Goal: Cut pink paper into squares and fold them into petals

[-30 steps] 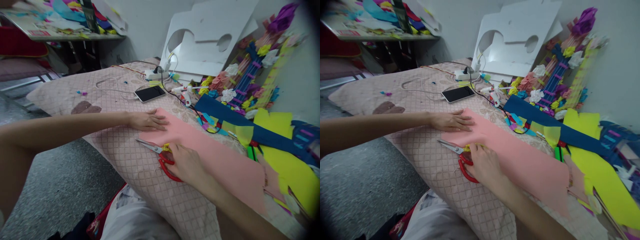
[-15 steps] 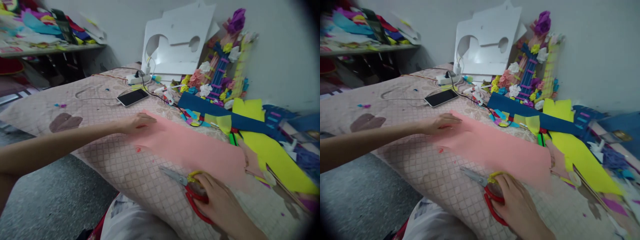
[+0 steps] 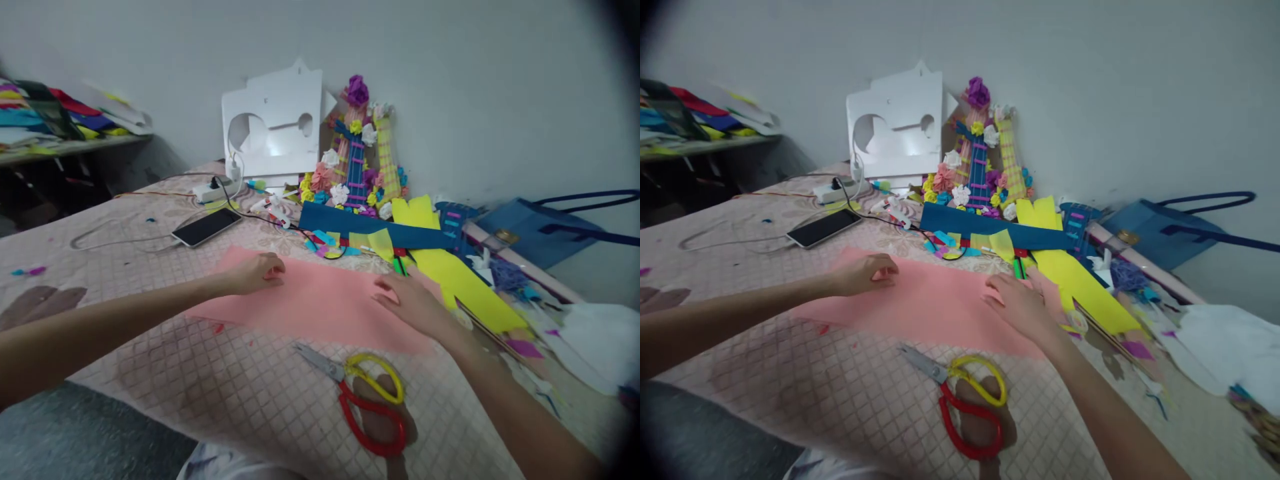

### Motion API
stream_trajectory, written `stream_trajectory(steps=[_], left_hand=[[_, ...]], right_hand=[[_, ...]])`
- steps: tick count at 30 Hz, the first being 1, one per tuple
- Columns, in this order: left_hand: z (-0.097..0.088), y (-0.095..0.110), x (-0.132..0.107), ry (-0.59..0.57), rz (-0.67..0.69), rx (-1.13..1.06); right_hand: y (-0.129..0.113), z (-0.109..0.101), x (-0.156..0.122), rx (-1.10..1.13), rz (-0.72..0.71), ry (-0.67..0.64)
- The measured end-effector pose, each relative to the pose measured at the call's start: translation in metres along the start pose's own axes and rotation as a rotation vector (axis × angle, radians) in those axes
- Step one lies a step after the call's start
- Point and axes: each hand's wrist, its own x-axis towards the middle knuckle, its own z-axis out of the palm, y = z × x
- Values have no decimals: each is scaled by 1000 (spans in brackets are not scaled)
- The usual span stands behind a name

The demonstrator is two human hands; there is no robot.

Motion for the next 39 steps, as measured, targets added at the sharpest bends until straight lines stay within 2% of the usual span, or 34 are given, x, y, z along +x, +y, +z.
stream_trajectory(steps=[3,5,9,13,16,18,21,24,28,32,34,36,39], left_hand=[[-7,-17,13,63,-93,133],[-12,-31,23,59,-140,155],[-22,-52,39,-33,-146,103],[-32,-55,43,-61,-122,50],[-43,-42,51,-29,-102,31],[-50,-28,66,7,-71,17],[-54,-2,105,117,-37,12],[-51,24,157,216,-32,41],[-45,53,222,324,-57,100],[-34,79,256,419,-8,179],[-24,91,261,372,70,230],[-11,100,260,233,122,247],[7,103,258,90,97,229]], right_hand=[[35,13,36,-54,-15,-48],[49,22,50,-49,-29,-70],[57,31,57,-35,-49,-116],[59,25,53,-30,-50,-118],[73,4,46,-21,-8,-88],[93,-16,41,-14,36,-52],[134,-47,39,-81,102,25],[178,-69,45,-182,198,69],[225,-80,61,-240,295,99],[260,-76,77,-266,352,120],[270,-70,83,-275,380,142],[275,-64,88,-282,397,179],[274,-56,89,-253,368,197]])
